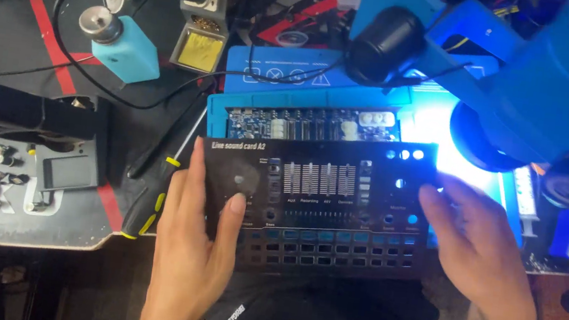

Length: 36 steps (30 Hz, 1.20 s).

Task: Assembling a Live Sound Card A2 device by installing a circuit board and rubber keypad into the housing.

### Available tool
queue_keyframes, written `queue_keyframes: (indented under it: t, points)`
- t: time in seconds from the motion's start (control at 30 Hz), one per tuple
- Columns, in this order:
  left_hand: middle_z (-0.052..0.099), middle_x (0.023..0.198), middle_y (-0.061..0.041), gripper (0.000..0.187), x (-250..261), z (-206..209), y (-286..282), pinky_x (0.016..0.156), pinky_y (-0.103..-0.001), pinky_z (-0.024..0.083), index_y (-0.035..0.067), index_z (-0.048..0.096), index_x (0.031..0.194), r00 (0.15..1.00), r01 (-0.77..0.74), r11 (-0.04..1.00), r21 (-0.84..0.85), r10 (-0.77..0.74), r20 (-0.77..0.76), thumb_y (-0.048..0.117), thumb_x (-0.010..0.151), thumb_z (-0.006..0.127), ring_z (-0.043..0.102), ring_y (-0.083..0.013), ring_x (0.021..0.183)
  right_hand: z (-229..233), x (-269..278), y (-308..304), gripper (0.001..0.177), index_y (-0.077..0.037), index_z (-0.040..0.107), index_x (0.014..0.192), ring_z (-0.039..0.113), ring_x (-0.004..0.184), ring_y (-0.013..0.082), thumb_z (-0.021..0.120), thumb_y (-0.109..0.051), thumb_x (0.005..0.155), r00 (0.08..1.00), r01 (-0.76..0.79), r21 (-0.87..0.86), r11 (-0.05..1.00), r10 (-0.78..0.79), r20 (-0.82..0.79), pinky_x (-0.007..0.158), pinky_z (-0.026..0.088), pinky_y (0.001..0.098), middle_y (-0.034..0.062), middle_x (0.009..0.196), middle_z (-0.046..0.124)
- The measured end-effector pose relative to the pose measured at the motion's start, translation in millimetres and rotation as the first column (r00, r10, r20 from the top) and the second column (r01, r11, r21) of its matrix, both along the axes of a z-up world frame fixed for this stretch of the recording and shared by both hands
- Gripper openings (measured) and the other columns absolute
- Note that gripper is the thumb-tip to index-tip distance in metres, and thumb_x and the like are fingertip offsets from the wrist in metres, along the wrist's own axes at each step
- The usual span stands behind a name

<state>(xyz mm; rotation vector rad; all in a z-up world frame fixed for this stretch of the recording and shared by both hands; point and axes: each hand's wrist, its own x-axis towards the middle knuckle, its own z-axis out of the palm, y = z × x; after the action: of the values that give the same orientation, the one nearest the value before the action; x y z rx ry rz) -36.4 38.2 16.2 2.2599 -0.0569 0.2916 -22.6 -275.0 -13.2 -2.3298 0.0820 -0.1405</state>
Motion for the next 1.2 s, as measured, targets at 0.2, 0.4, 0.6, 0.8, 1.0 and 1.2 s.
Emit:
queue_keyframes:
  t: [0.2,0.4,0.6,0.8,1.0,1.2]
  points:
    - [0.062,0.107,-0.019,0.065,31.6,20.5,2.6,0.073,-0.044,0.052,-0.004,0.038,0.153,0.996,-0.005,0.989,0.145,0.018,-0.089,0.022,0.098,0.060,0.065,-0.0330,0.089,10.8,27.2,10.6,0.047,0.003,0.067,0.104,0.058,0.061,0.0198,0.047,-0.040,0.106,0.992,-0.068,-0.028,0.997,0.065,-0.108,0.068,0.048,0.0373,0.0123,0.065,0.059]
    - [0.063,0.097,-0.015,0.056,54.2,22.5,9.1,0.067,-0.039,0.053,-0.003,0.044,0.151,0.992,0.023,0.993,0.115,-0.008,-0.126,0.019,0.101,0.056,0.066,-0.0260,0.075,15.0,48.3,14.6,0.055,0.000,0.070,0.101,0.045,0.055,0.0231,0.042,-0.048,0.104,0.942,0.038,-0.064,0.997,-0.057,-0.330,0.060,0.043,0.0424,0.0132,0.056,0.042]
    - [0.063,0.099,-0.014,0.053,68.3,14.6,14.0,0.067,-0.037,0.053,-0.005,0.047,0.149,0.998,0.017,0.994,0.112,-0.010,-0.066,0.018,0.102,0.057,0.066,-0.0240,0.075,10.8,53.5,23.5,0.056,0.004,0.064,0.100,0.047,0.060,0.0186,0.040,-0.046,0.110,0.983,0.014,-0.030,0.999,-0.019,-0.184,0.062,0.044,0.0377,0.0082,0.059,0.047]
    - [0.063,0.101,-0.013,0.053,76.6,12.1,16.2,0.066,-0.035,0.054,-0.004,0.050,0.147,0.992,0.002,0.997,0.073,0.008,-0.129,0.020,0.100,0.059,0.066,-0.0222,0.073,-13.9,56.0,21.6,0.028,0.005,0.062,0.124,0.064,0.094,0.0329,0.048,-0.016,0.112,0.799,-0.134,-0.492,0.860,0.387,0.460,0.085,0.050,0.0378,0.0236,0.102,0.069]
    - [0.062,0.093,-0.015,0.053,83.4,9.4,21.7,0.061,-0.036,0.052,-0.005,0.052,0.145,0.991,0.031,0.996,0.087,-0.019,-0.132,0.021,0.099,0.061,0.065,-0.0229,0.067,-0.4,63.6,28.4,0.036,0.000,0.060,0.138,0.068,0.102,0.0276,0.055,-0.020,0.109,0.980,-0.131,0.006,0.991,0.129,0.153,0.093,0.049,0.0327,0.0169,0.112,0.071]
    - [0.065,0.092,-0.013,0.049,84.2,10.0,19.9,0.060,-0.035,0.053,-0.003,0.057,0.140,0.989,0.002,1.000,0.023,0.001,-0.149,0.021,0.097,0.062,0.067,-0.0220,0.066,16.2,63.5,42.1,0.036,-0.006,0.066,0.132,0.070,0.082,0.0307,0.053,-0.029,0.107,0.986,0.072,-0.150,0.986,-0.092,-0.138,0.080,0.051,0.0367,0.0207,0.091,0.071]
